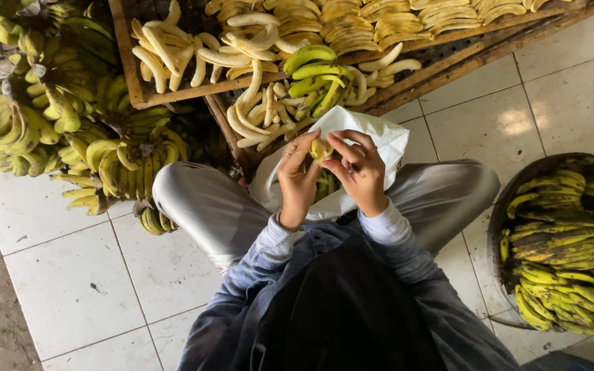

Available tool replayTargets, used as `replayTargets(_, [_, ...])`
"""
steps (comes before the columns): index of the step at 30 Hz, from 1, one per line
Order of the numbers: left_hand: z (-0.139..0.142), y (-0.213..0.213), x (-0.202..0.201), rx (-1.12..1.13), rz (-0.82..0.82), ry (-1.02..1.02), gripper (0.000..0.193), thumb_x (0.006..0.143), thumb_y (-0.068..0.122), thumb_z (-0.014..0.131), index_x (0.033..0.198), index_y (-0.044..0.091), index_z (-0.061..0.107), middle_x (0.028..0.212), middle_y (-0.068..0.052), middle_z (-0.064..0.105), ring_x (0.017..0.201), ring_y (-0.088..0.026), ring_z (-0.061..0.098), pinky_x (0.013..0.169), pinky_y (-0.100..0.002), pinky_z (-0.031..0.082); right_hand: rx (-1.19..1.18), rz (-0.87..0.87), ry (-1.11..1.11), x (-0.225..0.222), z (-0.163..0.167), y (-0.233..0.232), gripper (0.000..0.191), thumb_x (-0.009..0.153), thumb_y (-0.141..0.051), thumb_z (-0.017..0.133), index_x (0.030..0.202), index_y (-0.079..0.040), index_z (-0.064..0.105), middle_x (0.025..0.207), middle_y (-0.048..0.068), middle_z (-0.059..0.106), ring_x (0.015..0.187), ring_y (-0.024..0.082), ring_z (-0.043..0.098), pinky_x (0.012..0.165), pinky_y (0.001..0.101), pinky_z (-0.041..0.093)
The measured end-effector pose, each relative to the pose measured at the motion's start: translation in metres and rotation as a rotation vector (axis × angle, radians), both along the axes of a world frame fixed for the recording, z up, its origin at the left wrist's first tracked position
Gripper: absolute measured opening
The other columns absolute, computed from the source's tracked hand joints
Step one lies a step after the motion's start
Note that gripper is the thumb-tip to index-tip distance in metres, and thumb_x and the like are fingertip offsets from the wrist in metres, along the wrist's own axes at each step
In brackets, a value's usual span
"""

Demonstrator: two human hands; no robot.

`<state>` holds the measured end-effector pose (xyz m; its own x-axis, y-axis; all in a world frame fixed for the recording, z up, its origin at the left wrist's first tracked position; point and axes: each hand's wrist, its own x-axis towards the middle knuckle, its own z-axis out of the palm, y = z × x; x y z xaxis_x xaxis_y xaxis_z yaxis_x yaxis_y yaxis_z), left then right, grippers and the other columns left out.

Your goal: The person sits on the floor and peels green bananas one at a time using a small knife, cutting the peel and pulling it off by hand. Peeled bananas are placed onto wooden drying trays, and discarded peels are dropped into a plastic bag beside them.

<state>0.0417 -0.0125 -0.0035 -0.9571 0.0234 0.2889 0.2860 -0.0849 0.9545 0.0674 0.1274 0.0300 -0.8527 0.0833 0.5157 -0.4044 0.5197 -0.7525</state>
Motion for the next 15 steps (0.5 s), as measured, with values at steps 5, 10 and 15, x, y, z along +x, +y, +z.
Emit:
replayTargets(5, [-0.004,-0.004,-0.005,0.028,-0.087,0.066,0.046,0.092,-0.002,0.077,0.137,0.001,0.066,0.13,-0.01,0.068,0.121,-0.021,0.063,0.107,-0.032,0.05,0.012,-0.046,0.221,-0.004,0.003,-0.007,0.027,0.087,0.007,0.083,0.11,-0.004,0.073,0.111,0.012,0.07,0.093,0.022,0.072,0.076,0.0308,0.061])
replayTargets(10, [-0.019,-0.001,-0.01,0.741,-0.161,-0.208,0.046,0.108,0.01,0.063,0.152,0.004,0.051,0.133,-0.007,0.065,0.121,-0.022,0.065,0.112,-0.041,0.056,-0.123,-0.092,0.188,0.023,-0.017,0.01,0.027,0.088,0.016,0.079,0.106,-0.004,0.072,0.108,0.011,0.069,0.095,0.022,0.072,0.078,0.0317,0.061])
replayTargets(15, [-0.036,-0.017,-0.036,0.908,0.025,-0.288,0.047,0.113,0.018,0.053,0.157,0.007,0.044,0.136,-0.009,0.062,0.126,-0.021,0.06,0.106,-0.037,0.051,-0.058,-0.221,0.177,0.052,-0.026,0.027,0.028,0.086,0.016,0.08,0.105,-0.002,0.071,0.107,0.01,0.07,0.098,0.022,0.068,0.078,0.0325,0.058])
